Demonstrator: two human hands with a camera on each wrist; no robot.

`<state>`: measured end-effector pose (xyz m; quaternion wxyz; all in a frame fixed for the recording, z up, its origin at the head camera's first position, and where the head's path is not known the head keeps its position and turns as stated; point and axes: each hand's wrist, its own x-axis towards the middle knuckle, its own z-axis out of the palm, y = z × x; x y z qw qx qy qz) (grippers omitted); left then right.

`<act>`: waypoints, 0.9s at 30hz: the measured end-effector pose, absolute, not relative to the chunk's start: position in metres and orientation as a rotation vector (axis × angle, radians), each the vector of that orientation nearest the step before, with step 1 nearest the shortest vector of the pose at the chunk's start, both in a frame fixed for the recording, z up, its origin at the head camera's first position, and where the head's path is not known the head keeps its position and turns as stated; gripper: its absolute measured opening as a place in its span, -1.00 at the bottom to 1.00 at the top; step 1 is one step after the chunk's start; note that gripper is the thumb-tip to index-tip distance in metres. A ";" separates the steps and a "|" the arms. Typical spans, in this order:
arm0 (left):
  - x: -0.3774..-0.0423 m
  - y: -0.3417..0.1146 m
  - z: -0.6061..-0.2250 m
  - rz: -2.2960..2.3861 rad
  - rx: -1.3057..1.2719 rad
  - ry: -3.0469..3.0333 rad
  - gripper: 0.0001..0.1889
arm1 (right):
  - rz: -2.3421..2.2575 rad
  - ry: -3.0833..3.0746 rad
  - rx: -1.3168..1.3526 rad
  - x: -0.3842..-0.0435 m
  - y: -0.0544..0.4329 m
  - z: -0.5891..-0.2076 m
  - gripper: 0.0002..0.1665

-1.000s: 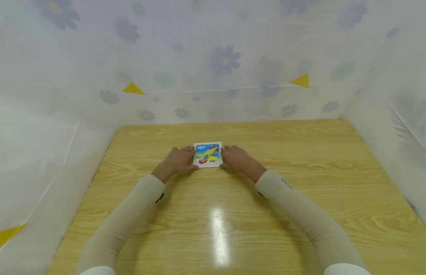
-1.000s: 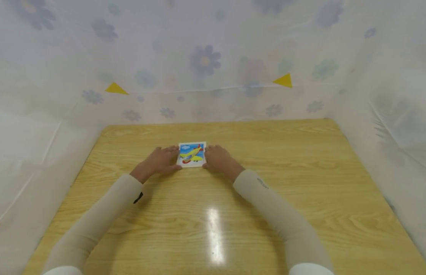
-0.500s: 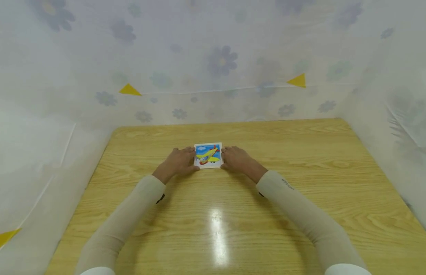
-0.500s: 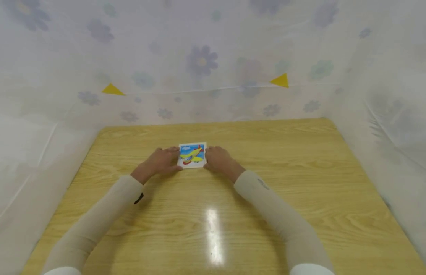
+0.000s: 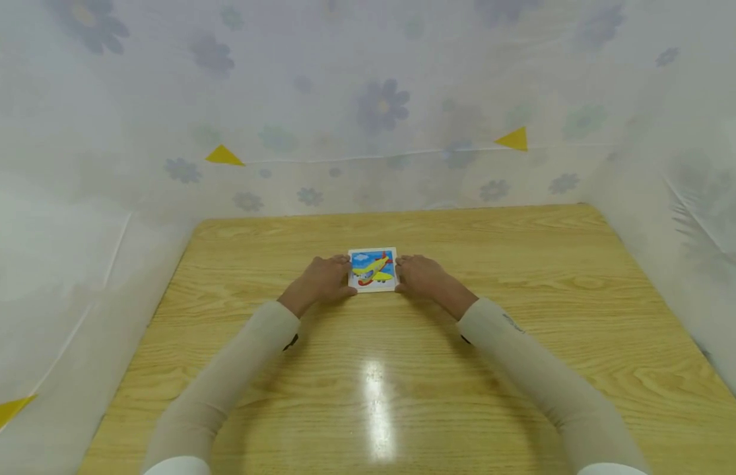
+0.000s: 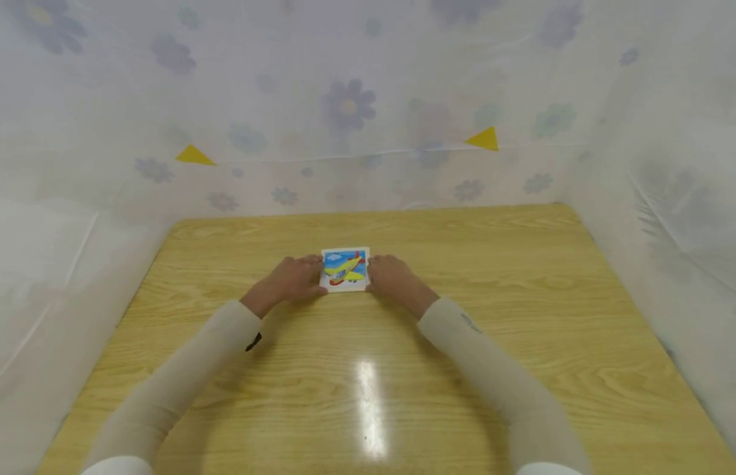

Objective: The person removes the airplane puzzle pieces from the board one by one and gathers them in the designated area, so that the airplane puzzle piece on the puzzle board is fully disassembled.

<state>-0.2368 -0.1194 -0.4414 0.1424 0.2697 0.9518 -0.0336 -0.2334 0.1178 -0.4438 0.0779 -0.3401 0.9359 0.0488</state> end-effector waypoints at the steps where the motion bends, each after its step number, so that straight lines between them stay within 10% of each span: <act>1: -0.237 -0.117 -0.442 -0.104 0.776 2.742 -0.24 | 0.157 2.804 -1.026 -0.233 0.120 -0.444 -0.60; 27: -0.222 -0.073 -0.444 -0.148 0.956 2.791 -0.32 | 0.115 2.761 -0.911 -0.212 0.163 -0.432 -0.65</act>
